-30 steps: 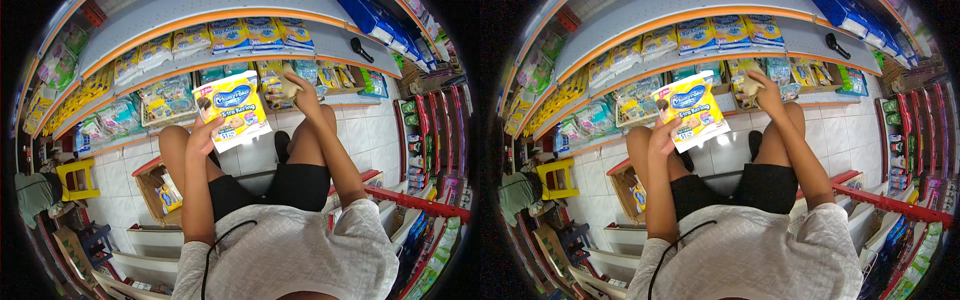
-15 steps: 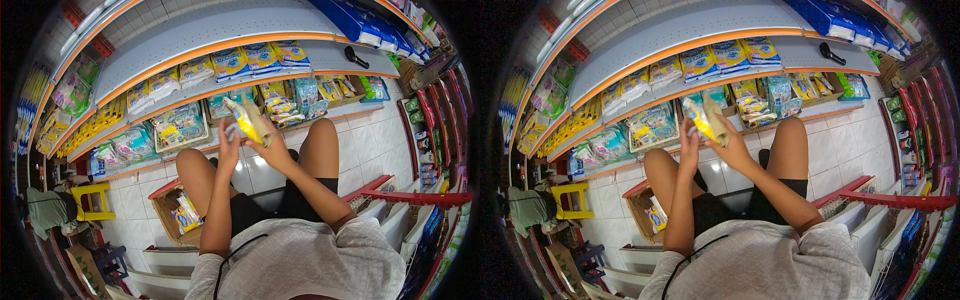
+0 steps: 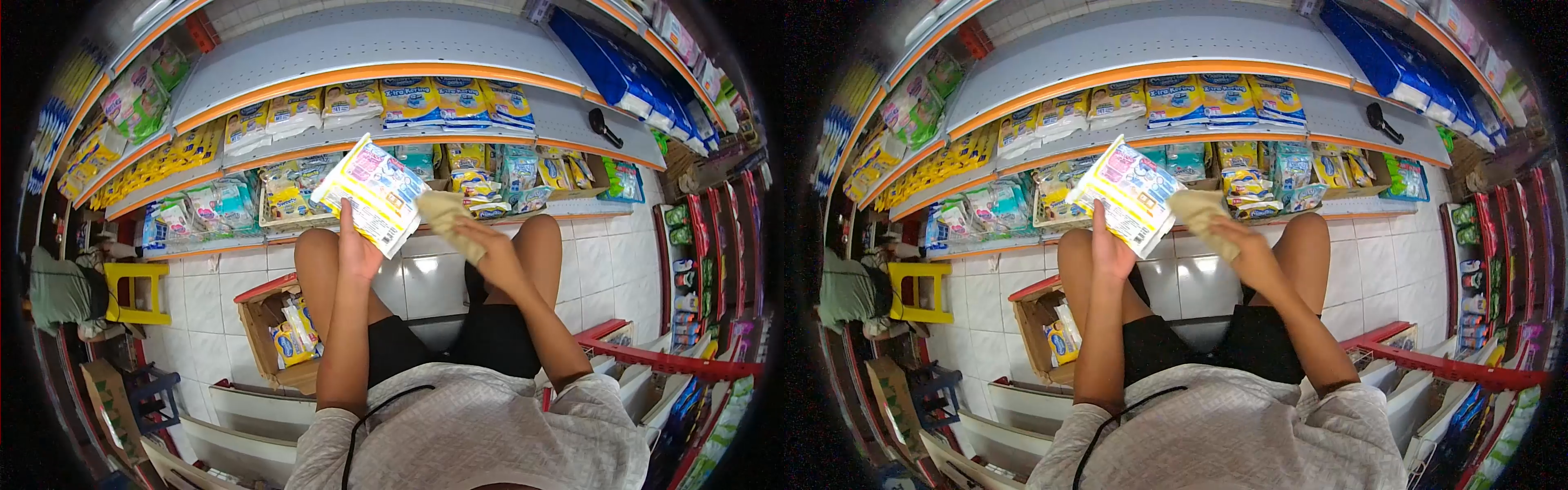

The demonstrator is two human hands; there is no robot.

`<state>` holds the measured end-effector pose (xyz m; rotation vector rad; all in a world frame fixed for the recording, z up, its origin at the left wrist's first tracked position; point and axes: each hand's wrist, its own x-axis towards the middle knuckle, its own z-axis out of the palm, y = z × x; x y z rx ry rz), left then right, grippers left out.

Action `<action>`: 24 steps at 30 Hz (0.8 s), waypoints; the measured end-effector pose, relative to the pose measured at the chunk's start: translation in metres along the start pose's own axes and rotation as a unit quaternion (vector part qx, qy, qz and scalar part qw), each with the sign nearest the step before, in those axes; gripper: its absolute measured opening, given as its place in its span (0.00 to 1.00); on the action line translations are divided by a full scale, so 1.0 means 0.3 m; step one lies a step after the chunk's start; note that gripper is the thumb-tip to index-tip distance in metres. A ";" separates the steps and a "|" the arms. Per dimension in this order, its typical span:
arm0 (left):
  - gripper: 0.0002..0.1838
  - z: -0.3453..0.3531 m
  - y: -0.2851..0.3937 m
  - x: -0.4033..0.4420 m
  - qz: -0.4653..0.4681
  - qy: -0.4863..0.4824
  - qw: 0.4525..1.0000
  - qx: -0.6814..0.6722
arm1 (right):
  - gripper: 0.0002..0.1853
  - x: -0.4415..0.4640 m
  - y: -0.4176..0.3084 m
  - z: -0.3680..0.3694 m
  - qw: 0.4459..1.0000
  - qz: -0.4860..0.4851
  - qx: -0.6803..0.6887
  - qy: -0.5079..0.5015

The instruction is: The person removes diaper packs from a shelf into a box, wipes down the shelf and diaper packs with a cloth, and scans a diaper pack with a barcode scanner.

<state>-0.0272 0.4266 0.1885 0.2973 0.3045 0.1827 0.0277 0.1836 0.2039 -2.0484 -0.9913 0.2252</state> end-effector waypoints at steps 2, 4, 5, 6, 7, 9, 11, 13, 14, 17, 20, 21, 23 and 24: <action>0.26 -0.006 0.016 -0.012 -0.001 0.000 1.000 -0.031 | 0.27 0.007 0.035 -0.010 0.998 0.037 0.013 0.050; 0.25 -0.024 0.008 -0.015 0.026 0.001 0.995 0.094 | 0.22 0.027 0.024 -0.023 0.925 0.137 0.281 0.216; 0.25 -0.023 0.002 -0.019 0.026 0.003 0.995 0.093 | 0.20 0.054 -0.049 -0.029 0.917 0.166 0.284 0.226; 0.25 -0.018 -0.007 -0.019 0.015 -0.008 0.991 0.132 | 0.23 0.078 -0.072 0.002 0.922 0.128 0.286 0.228; 0.25 -0.013 -0.017 -0.022 0.004 -0.018 0.985 0.171 | 0.26 0.104 -0.094 0.033 0.925 0.089 0.289 0.231; 0.25 -0.002 -0.039 -0.024 0.002 -0.025 0.982 0.189 | 0.32 0.170 -0.181 0.054 0.977 -0.102 0.004 0.185; 0.23 -0.006 -0.057 -0.023 0.002 -0.014 0.986 0.167 | 0.34 0.189 -0.231 0.091 0.977 -0.158 -0.132 0.049; 0.23 -0.031 -0.047 -0.020 0.001 -0.029 0.987 0.157 | 0.33 0.197 -0.192 0.112 0.965 -0.180 -0.185 0.046; 0.23 -0.039 -0.040 -0.021 0.000 -0.041 0.989 0.146 | 0.32 0.203 -0.170 0.119 0.950 -0.201 -0.235 0.040; 0.23 -0.025 -0.025 -0.041 -0.008 -0.047 0.979 0.197 | 0.32 0.205 -0.105 0.036 0.958 -0.186 -0.208 0.063; 0.23 -0.022 -0.015 -0.040 -0.011 -0.051 0.979 0.198 | 0.33 0.227 -0.014 -0.054 0.984 -0.082 -0.119 0.102; 0.23 -0.026 -0.009 -0.040 -0.022 -0.058 0.978 0.199 | 0.33 0.236 0.008 -0.069 0.990 -0.011 -0.060 0.129; 0.23 -0.021 -0.013 -0.035 -0.033 -0.058 0.974 0.217 | 0.33 0.251 -0.007 -0.092 0.986 0.002 -0.024 0.166; 0.23 -0.022 -0.018 -0.037 -0.044 -0.054 0.969 0.237 | 0.33 0.260 -0.038 -0.097 0.979 0.016 0.017 0.200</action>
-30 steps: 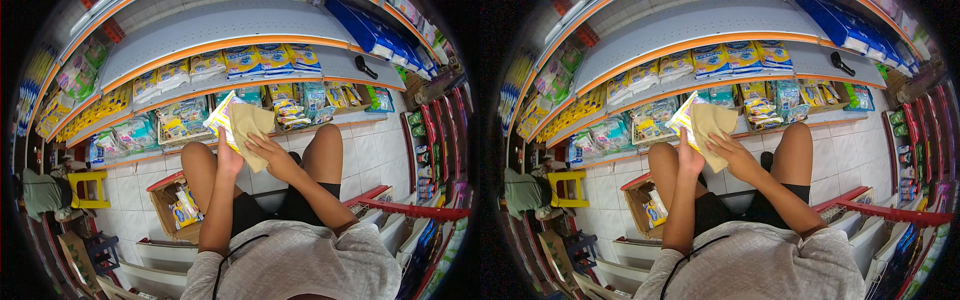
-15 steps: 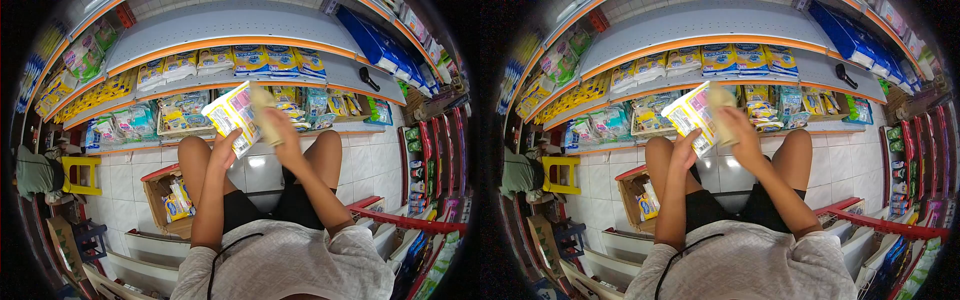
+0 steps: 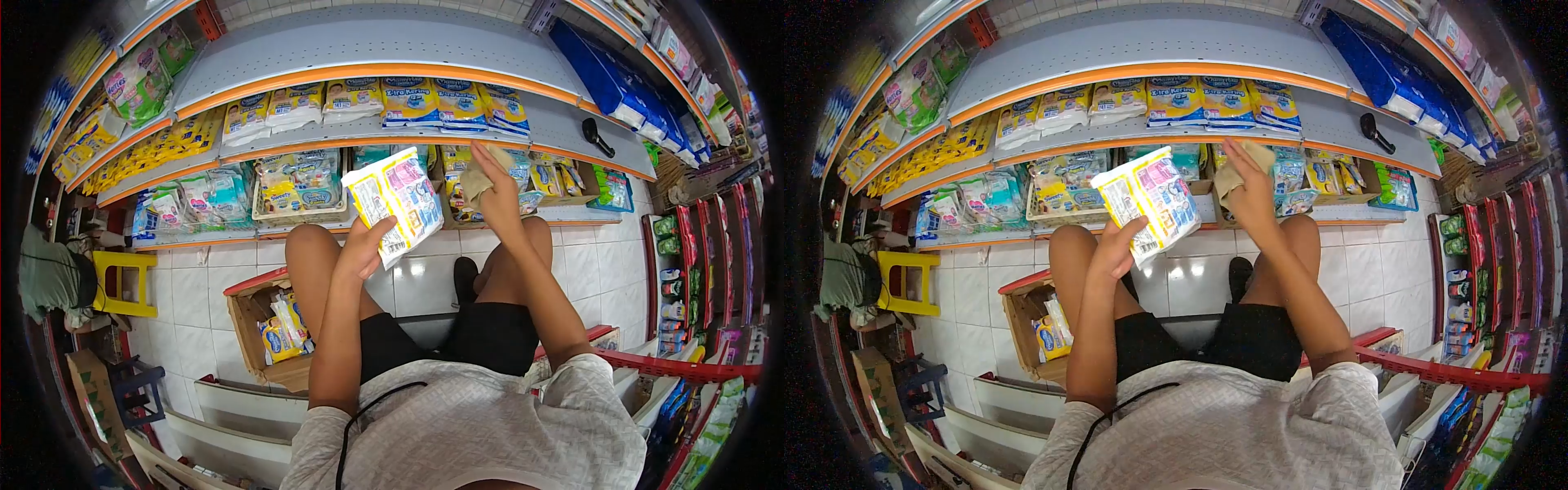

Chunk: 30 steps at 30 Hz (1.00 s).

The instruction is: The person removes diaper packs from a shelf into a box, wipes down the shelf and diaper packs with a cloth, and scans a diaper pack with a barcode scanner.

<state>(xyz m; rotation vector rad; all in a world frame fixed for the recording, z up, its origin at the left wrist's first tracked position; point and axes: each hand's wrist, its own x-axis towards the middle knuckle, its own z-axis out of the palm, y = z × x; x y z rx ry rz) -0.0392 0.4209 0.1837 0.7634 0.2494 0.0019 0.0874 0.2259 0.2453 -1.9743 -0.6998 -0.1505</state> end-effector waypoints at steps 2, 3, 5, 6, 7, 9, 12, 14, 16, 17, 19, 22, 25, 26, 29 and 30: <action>0.23 -0.002 -0.010 0.008 -0.029 -0.008 0.999 0.015 | 0.33 -0.021 -0.074 0.056 0.996 -0.086 0.013 -0.036; 0.22 -0.002 -0.013 0.018 -0.053 -0.021 0.998 0.033 | 0.33 -0.037 -0.119 0.086 0.991 -0.120 0.019 -0.063; 0.23 0.002 -0.028 0.015 -0.051 -0.016 0.998 0.040 | 0.34 -0.066 -0.147 0.123 0.958 -0.209 -0.055 -0.187; 0.24 0.005 -0.032 0.011 -0.047 -0.009 0.998 0.045 | 0.34 -0.076 -0.139 0.138 0.959 -0.208 -0.057 -0.184; 0.24 0.008 -0.030 0.011 -0.056 -0.016 0.998 0.033 | 0.34 -0.081 -0.132 0.151 0.946 -0.240 -0.089 -0.197; 0.23 0.000 -0.026 0.009 -0.042 -0.032 0.998 0.028 | 0.33 -0.072 -0.088 0.159 0.928 -0.289 -0.110 -0.207; 0.23 -0.016 -0.016 -0.004 -0.074 -0.022 0.997 0.027 | 0.29 -0.017 -0.001 0.123 0.923 -0.309 -0.131 -0.188; 0.23 -0.011 0.009 -0.018 -0.056 -0.043 0.997 0.001 | 0.25 0.013 0.012 0.074 0.942 -0.249 -0.154 -0.164; 0.23 -0.020 0.025 -0.027 -0.027 -0.036 0.999 -0.013 | 0.25 0.039 0.066 0.032 0.969 -0.126 -0.127 -0.167; 0.24 -0.029 0.037 -0.030 -0.019 -0.018 0.999 -0.039 | 0.25 0.038 0.078 0.018 0.970 -0.127 -0.129 -0.164; 0.25 -0.028 0.049 -0.023 -0.004 0.022 0.998 -0.054 | 0.25 0.052 0.103 0.005 0.994 -0.071 -0.043 -0.077; 0.22 -0.019 0.027 -0.009 -0.033 0.032 0.999 0.027 | 0.27 0.031 -0.070 0.038 0.993 -0.112 0.007 -0.040; 0.21 -0.004 -0.006 0.008 -0.026 0.010 0.998 0.051 | 0.26 -0.025 -0.194 0.112 0.970 -0.205 -0.027 -0.128; 0.21 -0.006 -0.014 0.008 0.004 -0.005 0.999 0.047 | 0.26 -0.034 -0.208 0.132 0.941 -0.277 -0.076 -0.180; 0.21 -0.026 -0.008 -0.007 -0.005 -0.016 1.000 0.012 | 0.24 -0.039 -0.157 0.169 0.912 -0.331 -0.136 -0.199; 0.21 -0.026 0.004 -0.021 -0.010 -0.036 0.999 -0.010 | 0.24 -0.028 -0.142 0.170 0.912 -0.331 -0.129 -0.205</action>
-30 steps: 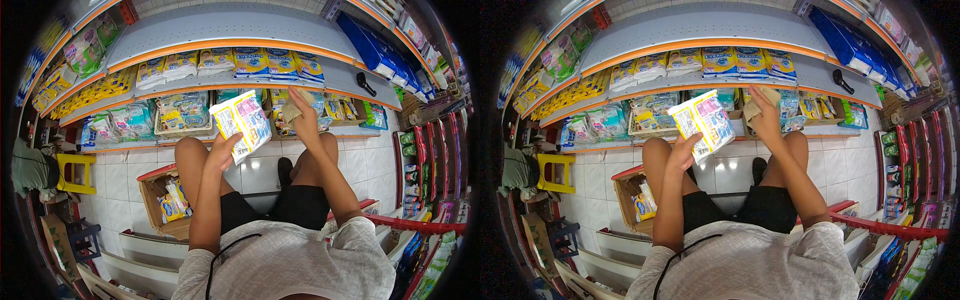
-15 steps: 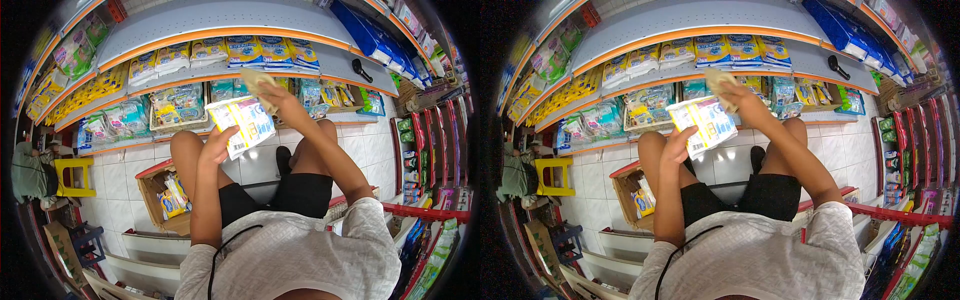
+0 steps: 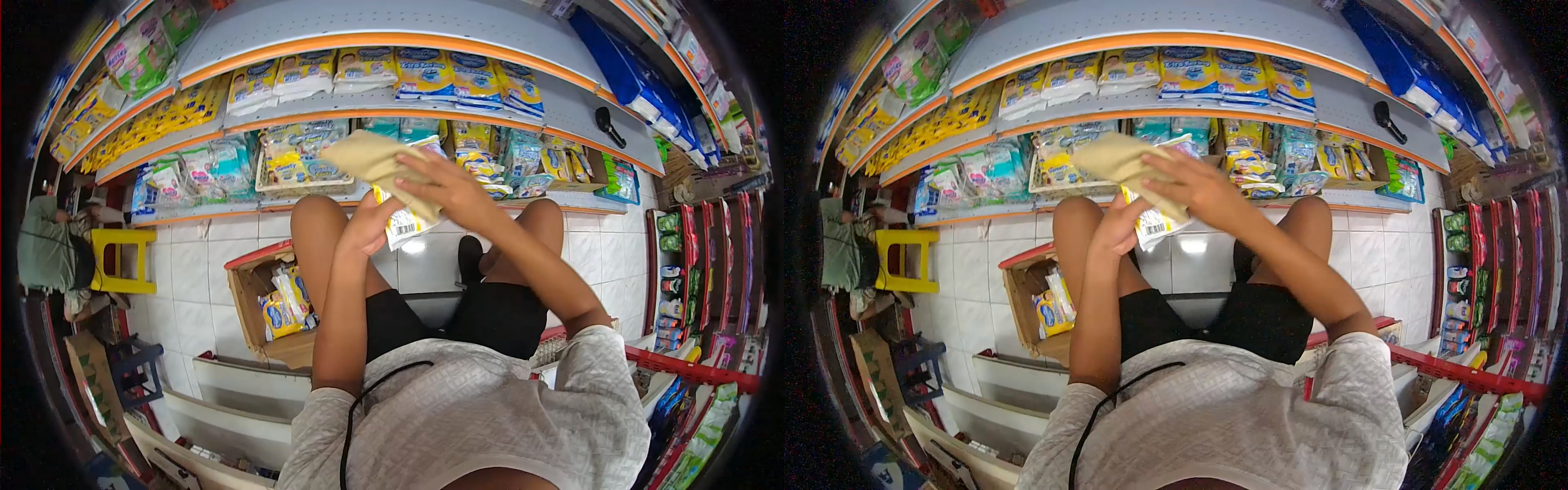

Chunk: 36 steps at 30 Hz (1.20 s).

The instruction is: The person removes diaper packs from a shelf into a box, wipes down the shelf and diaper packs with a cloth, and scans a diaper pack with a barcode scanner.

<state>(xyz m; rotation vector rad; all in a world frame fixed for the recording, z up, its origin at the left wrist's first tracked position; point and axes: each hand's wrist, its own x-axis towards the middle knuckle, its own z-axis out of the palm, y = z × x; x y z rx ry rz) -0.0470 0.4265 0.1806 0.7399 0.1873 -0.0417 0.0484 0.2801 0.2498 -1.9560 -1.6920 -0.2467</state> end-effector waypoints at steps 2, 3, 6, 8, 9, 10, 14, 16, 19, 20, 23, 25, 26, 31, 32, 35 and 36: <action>0.22 0.003 0.026 -0.019 -0.005 0.001 1.000 0.015 | 0.24 -0.001 0.066 -0.014 1.000 -0.001 -0.025 0.000; 0.23 -0.005 0.036 -0.024 -0.011 0.012 1.000 0.012 | 0.23 0.002 0.089 -0.027 1.000 0.016 -0.026 0.003; 0.25 -0.040 0.073 -0.063 0.008 0.030 0.999 -0.015 | 0.25 -0.009 0.193 -0.049 0.983 0.182 0.002 0.027; 0.26 -0.070 0.103 -0.108 0.082 0.082 0.989 -0.096 | 0.26 -0.008 0.225 -0.035 0.974 0.213 0.006 0.074; 0.27 -0.068 0.124 -0.136 0.126 0.093 0.984 -0.085 | 0.27 0.007 0.230 -0.022 0.963 0.244 0.011 0.115; 0.27 -0.083 0.138 -0.154 0.133 0.097 0.983 -0.080 | 0.27 0.015 0.220 0.007 0.964 0.238 0.017 0.117; 0.27 -0.139 0.232 -0.262 0.207 0.154 0.959 -0.118 | 0.21 0.123 0.023 0.180 0.853 0.321 0.367 0.184; 0.28 -0.148 0.310 -0.348 0.224 0.198 0.950 -0.092 | 0.15 0.189 -0.092 0.281 0.759 0.316 0.516 0.241; 0.28 -0.140 0.420 -0.483 0.268 0.257 0.928 -0.021 | 0.09 0.288 -0.301 0.365 0.531 0.460 0.688 0.179; 0.27 -0.142 0.446 -0.521 0.286 0.268 0.920 0.014 | 0.13 0.295 -0.323 0.476 0.506 0.436 0.730 0.145; 0.27 -0.202 0.475 -0.611 0.289 0.324 0.899 0.055 | 0.16 0.314 -0.424 0.732 0.493 0.470 0.730 0.046; 0.27 -0.236 0.459 -0.635 0.288 0.344 0.892 0.047 | 0.16 0.286 -0.424 0.909 0.524 0.496 0.693 0.002; 0.27 -0.254 0.446 -0.644 0.288 0.358 0.887 0.040 | 0.18 0.266 -0.421 0.977 0.521 0.519 0.674 -0.065; 0.25 -0.313 0.334 -0.628 0.251 0.381 0.889 -0.038 | 0.21 -0.007 -0.294 1.379 0.550 0.596 0.522 -0.266; 0.25 -0.336 0.304 -0.619 0.240 0.379 0.892 -0.056 | 0.22 -0.049 -0.270 1.435 0.629 0.581 0.378 -0.351; 0.24 -0.368 0.238 -0.588 0.222 0.381 0.896 -0.059 | 0.27 -0.034 -0.222 1.345 0.663 0.561 0.226 -0.442; 0.23 -0.373 0.231 -0.581 0.220 0.369 0.901 -0.058 | 0.31 -0.031 -0.227 1.322 0.639 0.569 0.236 -0.460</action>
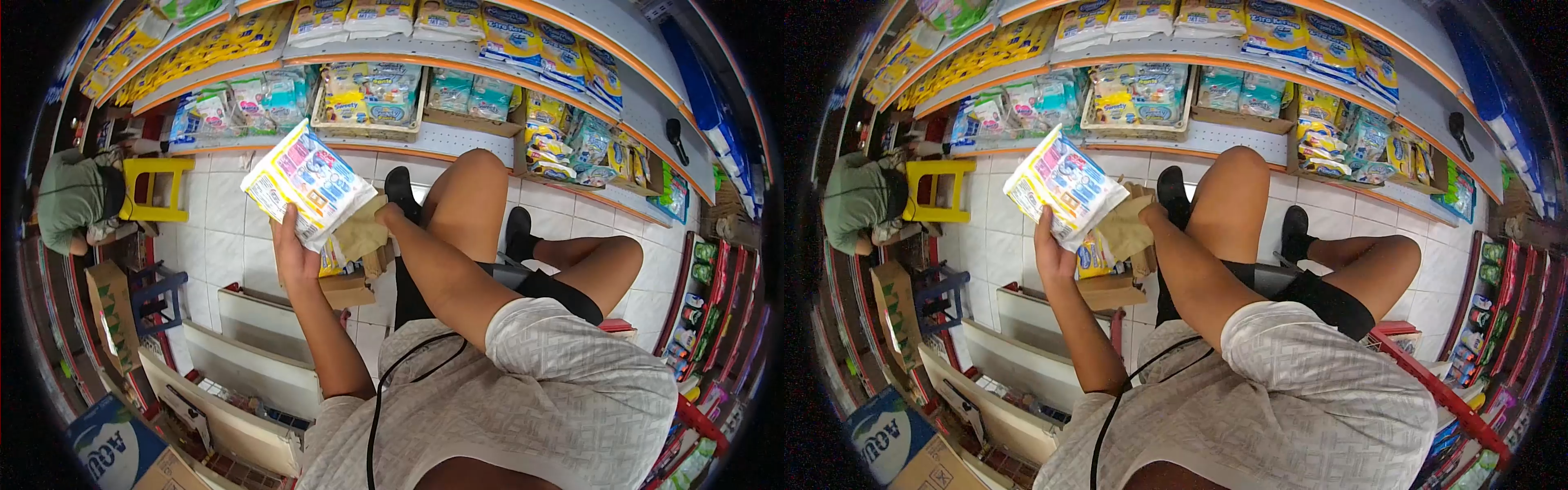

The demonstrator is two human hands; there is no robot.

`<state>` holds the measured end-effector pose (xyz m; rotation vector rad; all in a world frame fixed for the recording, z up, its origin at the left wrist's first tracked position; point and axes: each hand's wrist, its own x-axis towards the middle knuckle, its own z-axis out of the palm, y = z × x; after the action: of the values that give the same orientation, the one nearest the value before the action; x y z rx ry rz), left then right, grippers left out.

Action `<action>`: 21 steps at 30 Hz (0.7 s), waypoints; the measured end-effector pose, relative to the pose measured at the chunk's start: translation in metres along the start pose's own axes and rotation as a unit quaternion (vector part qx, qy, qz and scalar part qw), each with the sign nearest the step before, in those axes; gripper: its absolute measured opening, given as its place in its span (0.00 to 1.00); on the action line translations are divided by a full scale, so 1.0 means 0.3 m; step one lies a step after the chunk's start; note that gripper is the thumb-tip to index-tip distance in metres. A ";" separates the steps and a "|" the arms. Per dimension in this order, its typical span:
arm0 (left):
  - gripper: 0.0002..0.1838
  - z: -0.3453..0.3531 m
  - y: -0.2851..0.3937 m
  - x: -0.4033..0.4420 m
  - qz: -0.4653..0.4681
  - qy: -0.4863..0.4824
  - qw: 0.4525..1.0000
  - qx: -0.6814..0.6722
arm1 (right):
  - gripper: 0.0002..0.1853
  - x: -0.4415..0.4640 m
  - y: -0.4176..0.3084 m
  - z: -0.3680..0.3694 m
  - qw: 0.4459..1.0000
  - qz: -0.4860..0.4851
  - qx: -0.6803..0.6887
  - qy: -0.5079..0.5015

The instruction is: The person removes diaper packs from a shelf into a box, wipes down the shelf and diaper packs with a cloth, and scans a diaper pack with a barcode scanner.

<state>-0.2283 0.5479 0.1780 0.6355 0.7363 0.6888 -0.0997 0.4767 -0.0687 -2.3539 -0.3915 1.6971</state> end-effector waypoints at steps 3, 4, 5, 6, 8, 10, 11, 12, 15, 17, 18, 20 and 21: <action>0.23 0.052 -0.019 0.020 0.002 -0.018 1.000 0.000 | 0.37 0.007 -0.015 0.033 0.985 0.070 0.108 0.112; 0.22 0.075 -0.022 0.018 0.001 -0.014 1.000 0.003 | 0.37 0.038 -0.036 0.043 0.985 0.067 0.111 0.114; 0.22 0.098 -0.022 0.022 0.001 -0.024 1.000 0.013 | 0.33 0.023 -0.074 0.026 0.983 0.006 0.085 0.163; 0.22 0.119 -0.022 0.026 0.003 -0.028 1.000 0.014 | 0.30 0.005 -0.087 0.003 0.964 -0.088 0.184 0.171; 0.21 0.162 -0.023 0.024 0.002 -0.041 0.999 0.036 | 0.26 -0.172 -0.127 -0.114 0.821 -0.298 0.478 0.096; 0.21 0.210 -0.025 0.019 -0.001 -0.045 0.998 0.040 | 0.21 -0.348 -0.123 -0.297 0.647 -0.430 0.626 -0.074; 0.22 0.235 -0.034 0.015 0.008 -0.075 0.996 0.042 | 0.20 -0.509 -0.112 -0.428 0.620 -0.399 0.651 -0.181; 0.22 0.258 -0.045 0.011 0.015 -0.106 0.993 0.043 | 0.20 -0.664 -0.080 -0.543 0.586 -0.362 0.667 -0.285; 0.22 0.334 -0.118 0.016 0.015 -0.162 0.986 0.042 | 0.28 -0.876 0.074 -0.687 0.537 -0.441 0.633 -0.341; 0.25 0.417 -0.185 0.005 0.025 -0.206 0.977 0.046 | 0.31 -0.998 0.145 -0.707 0.741 -0.555 0.378 -0.001; 0.25 0.457 -0.223 -0.004 0.021 -0.219 0.974 0.046 | 0.31 -1.026 0.178 -0.717 0.739 -0.557 0.380 0.013; 0.29 0.532 -0.293 -0.025 0.071 -0.146 0.974 0.160 | 0.35 -1.080 0.244 -0.734 0.780 -0.510 0.319 0.170; 0.32 0.569 -0.313 -0.037 0.097 -0.146 0.965 0.197 | 0.34 -1.110 0.278 -0.745 0.762 -0.530 0.307 0.210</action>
<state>-0.0723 0.4362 0.2137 1.1609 0.5406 0.6131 0.0198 0.2826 0.2717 -1.4192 -0.7377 0.5778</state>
